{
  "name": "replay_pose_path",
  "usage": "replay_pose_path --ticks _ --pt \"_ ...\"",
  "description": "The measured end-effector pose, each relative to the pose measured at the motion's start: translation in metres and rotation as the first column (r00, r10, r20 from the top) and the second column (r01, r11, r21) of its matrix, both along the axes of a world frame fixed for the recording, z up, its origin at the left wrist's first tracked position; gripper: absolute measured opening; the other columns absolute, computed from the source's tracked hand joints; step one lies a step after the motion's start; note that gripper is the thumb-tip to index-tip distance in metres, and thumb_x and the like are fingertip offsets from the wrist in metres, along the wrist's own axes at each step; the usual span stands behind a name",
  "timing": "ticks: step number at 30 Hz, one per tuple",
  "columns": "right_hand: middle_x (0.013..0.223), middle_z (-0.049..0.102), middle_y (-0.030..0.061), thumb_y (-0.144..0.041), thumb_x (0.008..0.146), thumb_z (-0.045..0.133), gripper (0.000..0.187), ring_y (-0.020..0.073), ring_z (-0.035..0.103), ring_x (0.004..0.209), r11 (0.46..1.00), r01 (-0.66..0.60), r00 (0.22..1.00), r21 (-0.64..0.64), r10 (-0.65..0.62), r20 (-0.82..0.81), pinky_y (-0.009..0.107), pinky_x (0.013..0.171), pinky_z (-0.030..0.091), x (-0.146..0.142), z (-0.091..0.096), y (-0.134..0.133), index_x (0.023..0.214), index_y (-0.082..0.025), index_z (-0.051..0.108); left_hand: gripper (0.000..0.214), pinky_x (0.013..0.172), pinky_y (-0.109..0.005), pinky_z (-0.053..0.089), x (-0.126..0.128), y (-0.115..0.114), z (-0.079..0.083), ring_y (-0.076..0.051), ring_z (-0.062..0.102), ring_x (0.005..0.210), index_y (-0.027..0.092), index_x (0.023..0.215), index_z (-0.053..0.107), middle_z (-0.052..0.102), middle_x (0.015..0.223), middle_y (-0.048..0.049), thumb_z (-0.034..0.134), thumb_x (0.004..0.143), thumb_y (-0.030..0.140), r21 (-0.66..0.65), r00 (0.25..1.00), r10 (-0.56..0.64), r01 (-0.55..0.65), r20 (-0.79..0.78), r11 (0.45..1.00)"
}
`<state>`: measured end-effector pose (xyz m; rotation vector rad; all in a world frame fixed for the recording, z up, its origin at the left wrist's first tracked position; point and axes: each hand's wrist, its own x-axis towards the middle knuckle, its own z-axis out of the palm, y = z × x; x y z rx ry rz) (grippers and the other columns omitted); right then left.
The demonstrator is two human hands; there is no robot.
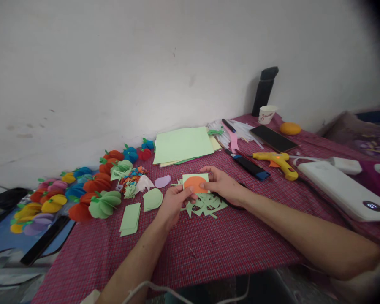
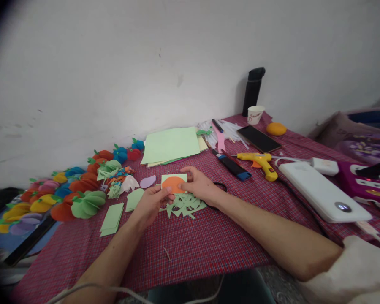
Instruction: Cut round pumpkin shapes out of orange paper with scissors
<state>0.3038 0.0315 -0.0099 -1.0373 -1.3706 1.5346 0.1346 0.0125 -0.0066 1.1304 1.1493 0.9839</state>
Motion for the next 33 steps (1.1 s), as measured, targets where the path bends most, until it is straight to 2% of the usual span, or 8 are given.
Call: replay_pose_path --ticks 5,8,13,17,20,23,27,33 --pt "0.068 0.053 -0.0028 -0.021 0.069 0.057 0.041 0.0082 0.05 0.05 0.999 -0.047 0.999 -0.02 0.046 -0.021 0.021 0.046 0.039 0.001 0.001 -0.001 0.105 -0.022 0.038 0.027 0.046 -0.019 0.03 0.0 0.0 0.005 -0.008 0.05 0.051 0.012 0.077 0.063 0.061 0.06 -0.0035 0.064 0.063 0.035 -0.058 0.998 -0.053 0.055 0.044 0.997" --pt "0.07 0.055 -0.0027 -0.018 0.067 0.059 0.039 0.0078 0.051 0.052 0.995 -0.092 0.995 -0.034 0.09 -0.054 0.02 0.047 0.039 0.0 0.003 -0.003 0.1 -0.022 0.039 0.032 0.047 -0.019 0.031 0.0 0.0 0.005 -0.007 0.05 0.052 0.012 0.084 0.064 0.063 0.067 -0.0044 0.066 0.061 0.035 -0.055 0.996 -0.056 0.06 0.068 0.997" --pt "0.073 0.056 -0.0027 -0.017 0.067 0.059 0.037 0.0077 0.051 0.052 0.987 -0.149 0.987 -0.063 0.144 -0.073 0.02 0.047 0.039 -0.001 0.004 -0.005 0.098 -0.023 0.038 0.034 0.049 -0.02 0.034 0.001 -0.001 0.002 -0.007 0.048 0.051 0.011 0.086 0.065 0.063 0.068 -0.0054 0.067 0.061 0.034 -0.059 0.995 -0.063 0.068 0.081 0.996" --pt "0.071 0.054 -0.0029 -0.02 0.068 0.06 0.042 0.0074 0.05 0.055 0.983 -0.18 0.983 0.048 0.18 -0.014 0.02 0.05 0.039 0.001 0.004 -0.004 0.104 -0.022 0.037 0.033 0.05 -0.02 0.036 0.001 0.0 0.004 -0.006 0.048 0.05 0.011 0.083 0.066 0.063 0.067 -0.0052 0.069 0.059 0.034 -0.083 0.99 -0.013 0.025 0.142 0.996" --pt "0.071 0.053 -0.0034 -0.019 0.066 0.063 0.053 0.0086 0.051 0.059 0.965 -0.204 0.979 0.168 0.201 0.034 0.021 0.053 0.04 0.003 0.007 -0.003 0.109 -0.021 0.033 0.031 0.053 -0.02 0.039 -0.001 0.002 0.006 -0.007 0.051 0.054 0.012 0.081 0.066 0.064 0.072 -0.0054 0.069 0.058 0.033 -0.089 0.975 0.046 -0.027 0.219 0.996" --pt "0.074 0.054 -0.0028 -0.015 0.065 0.063 0.055 0.01 0.053 0.066 0.944 -0.196 0.981 0.265 0.19 0.047 0.023 0.059 0.042 0.003 0.01 -0.005 0.109 -0.021 0.031 0.032 0.055 -0.021 0.04 -0.002 0.003 0.008 -0.008 0.053 0.057 0.014 0.083 0.065 0.065 0.076 -0.0054 0.069 0.058 0.033 -0.078 0.962 0.091 -0.074 0.256 0.994" --pt "0.074 0.054 -0.0028 -0.017 0.066 0.062 0.051 0.0111 0.054 0.067 0.945 -0.176 0.984 0.276 0.163 0.068 0.024 0.06 0.043 0.001 0.01 -0.006 0.107 -0.022 0.032 0.034 0.054 -0.021 0.04 -0.002 0.002 0.01 -0.009 0.053 0.058 0.013 0.083 0.065 0.065 0.076 -0.0056 0.069 0.057 0.035 -0.06 0.968 0.108 -0.097 0.225 0.994" --pt "0.069 0.052 -0.0045 -0.019 0.069 0.059 0.042 0.0096 0.051 0.059 0.948 -0.154 0.987 0.279 0.133 0.096 0.021 0.052 0.039 0.001 0.006 -0.004 0.103 -0.023 0.034 0.031 0.054 -0.021 0.04 -0.001 0.002 0.007 -0.008 0.05 0.055 0.012 0.087 0.065 0.064 0.077 -0.006 0.066 0.062 0.031 -0.039 0.975 0.077 -0.07 0.208 0.997"
